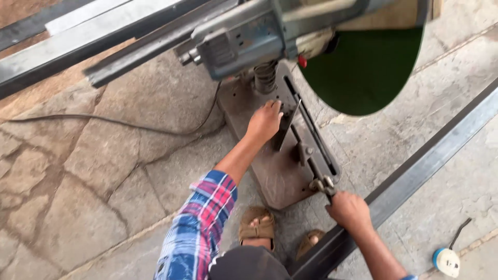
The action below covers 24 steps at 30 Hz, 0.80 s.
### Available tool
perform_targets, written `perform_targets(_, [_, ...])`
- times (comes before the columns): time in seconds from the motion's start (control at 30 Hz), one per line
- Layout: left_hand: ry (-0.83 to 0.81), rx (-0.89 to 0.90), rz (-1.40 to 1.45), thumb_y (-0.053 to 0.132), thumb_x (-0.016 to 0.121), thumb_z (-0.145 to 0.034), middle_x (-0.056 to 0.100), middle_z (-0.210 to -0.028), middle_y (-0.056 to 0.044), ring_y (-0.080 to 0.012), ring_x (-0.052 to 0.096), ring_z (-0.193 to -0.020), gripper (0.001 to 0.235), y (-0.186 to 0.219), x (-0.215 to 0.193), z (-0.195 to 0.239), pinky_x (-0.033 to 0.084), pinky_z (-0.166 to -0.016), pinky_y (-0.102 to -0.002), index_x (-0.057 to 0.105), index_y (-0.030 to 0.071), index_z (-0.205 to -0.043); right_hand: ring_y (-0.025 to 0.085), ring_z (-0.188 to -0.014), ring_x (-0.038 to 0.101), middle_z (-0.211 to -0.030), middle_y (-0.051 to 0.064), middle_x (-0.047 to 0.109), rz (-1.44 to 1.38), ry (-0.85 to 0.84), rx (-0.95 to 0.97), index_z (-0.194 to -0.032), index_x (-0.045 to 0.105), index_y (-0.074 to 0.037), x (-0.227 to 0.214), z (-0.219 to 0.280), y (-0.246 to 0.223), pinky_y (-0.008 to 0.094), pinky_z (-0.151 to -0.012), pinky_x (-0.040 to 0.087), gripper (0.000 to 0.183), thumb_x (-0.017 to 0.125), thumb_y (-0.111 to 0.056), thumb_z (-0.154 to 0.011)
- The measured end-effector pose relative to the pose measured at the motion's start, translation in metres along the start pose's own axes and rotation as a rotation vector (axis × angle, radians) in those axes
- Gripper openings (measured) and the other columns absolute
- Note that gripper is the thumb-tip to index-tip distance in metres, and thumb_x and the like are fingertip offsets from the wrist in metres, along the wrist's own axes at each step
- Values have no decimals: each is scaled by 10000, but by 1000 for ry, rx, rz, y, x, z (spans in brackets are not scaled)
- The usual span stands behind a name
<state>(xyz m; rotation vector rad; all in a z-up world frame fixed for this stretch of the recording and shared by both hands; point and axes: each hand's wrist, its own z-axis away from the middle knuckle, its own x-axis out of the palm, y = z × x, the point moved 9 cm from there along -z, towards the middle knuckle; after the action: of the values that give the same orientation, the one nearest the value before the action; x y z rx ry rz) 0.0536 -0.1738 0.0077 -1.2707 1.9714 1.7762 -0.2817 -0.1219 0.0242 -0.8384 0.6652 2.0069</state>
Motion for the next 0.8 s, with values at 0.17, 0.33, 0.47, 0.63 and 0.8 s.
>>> perform_targets(0.17, [-128, 332, -663, 197, 635, -869, 615, -965, -39, -257, 682, -894, 52, -1, 70, -43, 587, -729, -442, 632, 154, -897, 280, -989, 750, -1019, 98, 763, 77, -154, 27, -1060, 724, -91, 8, -2, 0, 406, -914, 598, 426, 707, -486, -901])
perform_targets(0.33, [-161, 256, -592, 229, 629, -876, 653, -961, -51, -269, 708, -901, 73, -30, 88, -48, 595, -671, -397, 659, 163, -892, 244, -1141, 671, -1126, 43, 725, 122, -127, 14, -1205, 657, -132, -8, -1, -6, 425, -1022, 526, 497, 703, -518, -895])
perform_targets(0.47, [-186, -71, -385, 428, 612, -988, 694, -889, -70, -311, 731, -824, 304, -53, 88, -50, 589, -703, -451, 689, 159, -871, 193, -1304, 541, -1260, -23, 658, 269, -91, 31, -1308, 601, -174, -39, 18, -17, 516, -1147, 372, 581, 707, -550, -877])
perform_targets(0.63, [-250, -186, -388, 482, 561, -1045, 674, -948, -133, -339, 723, -805, 410, 0, 33, -41, 585, -684, -456, 615, 84, -961, 197, -1253, 583, -1219, -4, 683, 150, -12, 43, -1276, 636, -176, -27, 12, -3, 455, -1102, 426, 549, 694, -550, -879])
perform_targets(0.8, [-93, 184, -182, 165, 559, -921, 657, -1029, -120, -341, 712, -926, 93, 0, 68, -7, 585, -749, -446, 546, 92, -976, 243, -1101, 675, -1086, 53, 733, -77, 136, 18, -1176, 698, -142, -27, 16, 3, 419, -970, 520, 471, 686, -502, -873])
